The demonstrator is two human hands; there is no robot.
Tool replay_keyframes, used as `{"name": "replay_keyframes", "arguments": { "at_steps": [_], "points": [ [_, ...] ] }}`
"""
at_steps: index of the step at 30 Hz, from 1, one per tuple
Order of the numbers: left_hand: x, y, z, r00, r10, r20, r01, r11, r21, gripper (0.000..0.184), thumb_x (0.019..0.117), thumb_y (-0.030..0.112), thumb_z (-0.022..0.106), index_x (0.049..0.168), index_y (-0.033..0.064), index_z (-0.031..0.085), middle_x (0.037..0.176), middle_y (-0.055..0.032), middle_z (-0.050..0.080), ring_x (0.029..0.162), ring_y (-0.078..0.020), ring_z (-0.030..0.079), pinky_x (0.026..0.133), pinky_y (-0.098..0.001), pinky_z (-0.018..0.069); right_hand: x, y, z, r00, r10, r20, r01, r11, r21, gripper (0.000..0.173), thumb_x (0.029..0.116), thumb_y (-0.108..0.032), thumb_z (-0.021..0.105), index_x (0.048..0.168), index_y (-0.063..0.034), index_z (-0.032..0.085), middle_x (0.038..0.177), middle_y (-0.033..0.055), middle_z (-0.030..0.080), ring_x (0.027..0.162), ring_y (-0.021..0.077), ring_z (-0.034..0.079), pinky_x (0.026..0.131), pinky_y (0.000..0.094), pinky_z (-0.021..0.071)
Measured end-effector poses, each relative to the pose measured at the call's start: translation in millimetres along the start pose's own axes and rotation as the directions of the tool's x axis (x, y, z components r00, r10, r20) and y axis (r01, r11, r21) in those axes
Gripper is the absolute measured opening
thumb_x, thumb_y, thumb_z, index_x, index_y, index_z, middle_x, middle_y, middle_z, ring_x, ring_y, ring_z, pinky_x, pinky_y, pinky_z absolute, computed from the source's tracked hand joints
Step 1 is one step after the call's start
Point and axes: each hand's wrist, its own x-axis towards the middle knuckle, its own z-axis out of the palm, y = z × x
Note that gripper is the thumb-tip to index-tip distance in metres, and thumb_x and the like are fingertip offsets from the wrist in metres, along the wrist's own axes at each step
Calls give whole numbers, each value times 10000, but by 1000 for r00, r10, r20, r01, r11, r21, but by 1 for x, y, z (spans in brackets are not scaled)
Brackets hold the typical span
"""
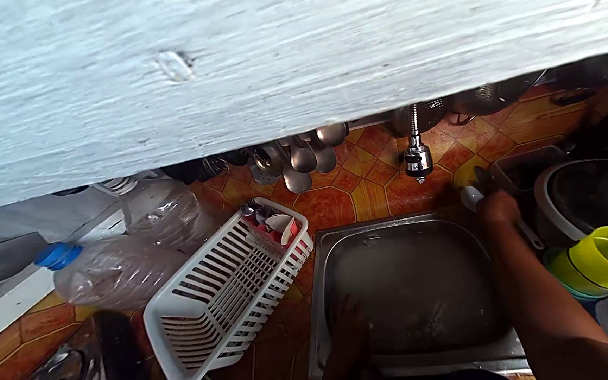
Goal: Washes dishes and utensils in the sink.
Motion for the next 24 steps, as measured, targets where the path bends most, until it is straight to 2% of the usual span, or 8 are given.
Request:
{"name": "replay_keyframes", "arguments": {
  "at_steps": [7, 11, 13, 15, 18, 19, 21, 24],
  "points": [
    [9, -2, 3, 990, -2, 144, 11, 998, -59, 646, 1016, 500, 556, 1583, 230, 402, 1683, -155, 242, 1552, -455, 126, 1213, -667, 175, 35, 17, 12, 991, 27, -128, -23, 999, 28, 396, 1013, -125, 550, 1358, 68, 560, 1340, 298, 608, 1265, 424, 604, 1022, 563, 504],
    [19, 5, 4, 982, 16, 187, 8, 992, -123, 678, 1009, 466, 595, 1594, 201, 377, 1641, -215, 307, 1515, -484, 230, 1171, -680, 273, 25, 7, 11, 959, 8, -282, 8, 999, 53, 448, 1011, -127, 520, 1448, -33, 545, 1448, 278, 531, 1362, 442, 507, 1071, 548, 465],
    [30, 9, 9, 972, 31, 234, -2, 992, -126, 701, 1007, 451, 592, 1609, 189, 347, 1606, -225, 362, 1475, -477, 317, 1141, -686, 315, 1, 1, 15, 939, -149, -310, 183, 980, 84, 473, 973, -129, 581, 1430, -5, 562, 1453, 340, 495, 1386, 531, 426, 1107, 629, 376],
    [37, 14, 12, 961, 55, 270, -21, 991, -130, 699, 1006, 450, 600, 1595, 154, 366, 1588, -239, 382, 1458, -463, 356, 1143, -652, 344, -34, -6, 27, 887, -438, -143, 446, 895, 26, 488, 983, -170, 626, 1422, 31, 554, 1429, 377, 494, 1369, 556, 433, 1134, 649, 357],
    [38, 20, 14, 946, 124, 300, -81, 985, -151, 680, 1024, 422, 580, 1577, 84, 375, 1577, -241, 400, 1480, -418, 351, 1200, -585, 304, -83, 4, 90, 557, -791, 253, 813, 582, 30, 424, 973, -277, 670, 1312, -24, 667, 1375, 271, 604, 1334, 445, 535, 1121, 595, 415],
    [38, 22, 14, 943, 139, 303, -97, 984, -151, 669, 1025, 408, 579, 1571, 75, 382, 1577, -235, 404, 1479, -412, 354, 1204, -579, 297, -100, 9, 107, 406, -810, 424, 869, 485, 94, 471, 965, -329, 687, 1364, -80, 652, 1458, 240, 556, 1408, 444, 460, 1144, 647, 353],
    [39, 22, 16, 935, 151, 320, -114, 985, -132, 652, 1027, 404, 579, 1554, 60, 408, 1560, -246, 419, 1465, -429, 365, 1191, -590, 311, -133, 19, 133, 153, -708, 690, 908, 376, 185, 620, 923, -402, 752, 1480, -206, 564, 1643, 189, 348, 1539, 484, 201, 1146, 784, 181],
    [33, 23, 10, 903, 167, 396, -130, 985, -118, 560, 1059, 363, 525, 1475, -10, 493, 1505, -258, 486, 1431, -418, 424, 1183, -574, 328, -163, 40, 160, -50, -592, 804, 933, 260, 249, 773, 857, -437, 814, 1539, -278, 488, 1707, 163, 207, 1557, 518, 57, 1101, 852, 90]
  ]
}}
